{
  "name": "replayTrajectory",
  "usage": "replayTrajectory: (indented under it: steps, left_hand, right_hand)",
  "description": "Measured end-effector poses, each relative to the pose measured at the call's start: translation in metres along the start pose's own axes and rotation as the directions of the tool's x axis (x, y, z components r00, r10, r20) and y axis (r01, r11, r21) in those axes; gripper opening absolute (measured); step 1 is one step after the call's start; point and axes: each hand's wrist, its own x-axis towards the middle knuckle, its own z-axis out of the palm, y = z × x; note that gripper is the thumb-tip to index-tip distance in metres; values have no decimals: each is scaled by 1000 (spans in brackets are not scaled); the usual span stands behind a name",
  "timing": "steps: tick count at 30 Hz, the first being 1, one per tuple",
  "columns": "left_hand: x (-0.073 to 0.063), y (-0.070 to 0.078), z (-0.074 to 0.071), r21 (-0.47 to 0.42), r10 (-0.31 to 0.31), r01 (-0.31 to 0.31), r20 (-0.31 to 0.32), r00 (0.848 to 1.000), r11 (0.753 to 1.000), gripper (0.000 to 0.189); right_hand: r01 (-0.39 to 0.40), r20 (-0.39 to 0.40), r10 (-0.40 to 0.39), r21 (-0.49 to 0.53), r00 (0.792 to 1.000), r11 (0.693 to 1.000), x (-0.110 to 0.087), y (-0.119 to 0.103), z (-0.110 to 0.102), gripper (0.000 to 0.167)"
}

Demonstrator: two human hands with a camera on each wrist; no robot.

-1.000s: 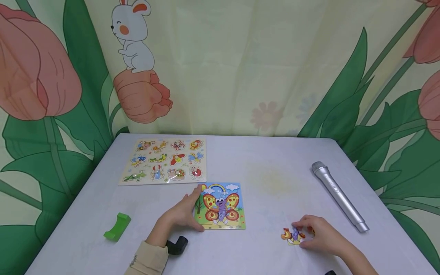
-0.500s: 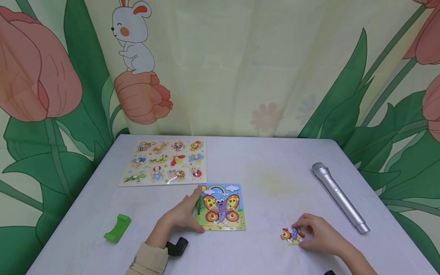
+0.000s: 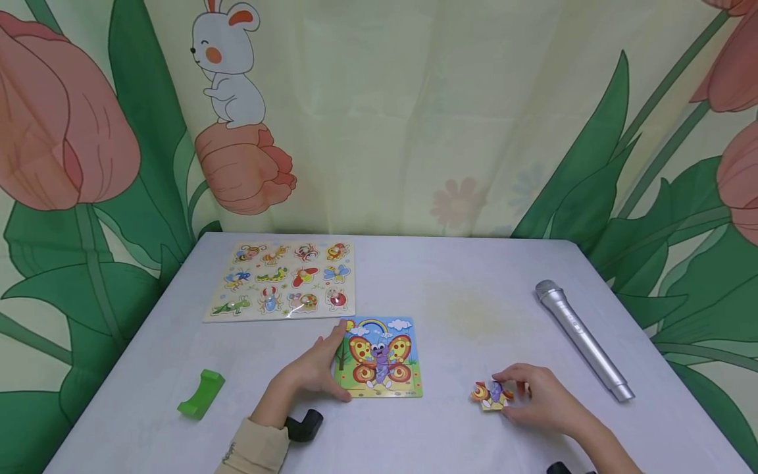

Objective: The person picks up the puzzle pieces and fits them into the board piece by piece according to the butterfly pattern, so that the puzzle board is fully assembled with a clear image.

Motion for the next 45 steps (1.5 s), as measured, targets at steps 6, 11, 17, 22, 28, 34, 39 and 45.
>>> replayTrajectory:
  steps: [6, 11, 17, 22, 28, 34, 39, 45]
  left_hand:
    - [0, 0, 0, 0, 0, 0, 0, 1000, 1000, 126]
    - [1, 0, 0, 11, -11, 11, 0, 1000, 1000, 126]
    - [1, -1, 0, -2, -4, 4, 0, 1000, 1000, 126]
    - [2, -2, 0, -3, 9, -9, 4, 1000, 1000, 127]
    - [1, 0, 0, -4, 6, -6, 4, 1000, 1000, 126]
    - [1, -1, 0, 3, 14, -14, 5, 1000, 1000, 126]
    - [1, -3, 0, 11, 12, -12, 7, 1000, 1000, 126]
    - [0, -2, 0, -1, 15, -15, 9, 1000, 1000, 126]
  right_hand:
    - [48, -23, -49, -18, 999, 999, 7, -7, 1, 40]
    - [103, -31, -104, -26, 994, 994, 14, -13, 3, 38]
    - [170, -40, -171, -8, 985, 985, 23, -20, 7, 36]
    - [199, -35, -199, 5, 979, 980, 32, -28, 10, 34]
    - [257, -18, -256, 54, 966, 965, 44, -39, 16, 32]
    - [274, 22, -277, 86, 961, 958, 58, -53, 25, 31]
    - [274, 45, -280, 98, 959, 957, 70, -64, 35, 31]
    - [311, 50, -317, 96, 947, 945, 83, -76, 48, 30]
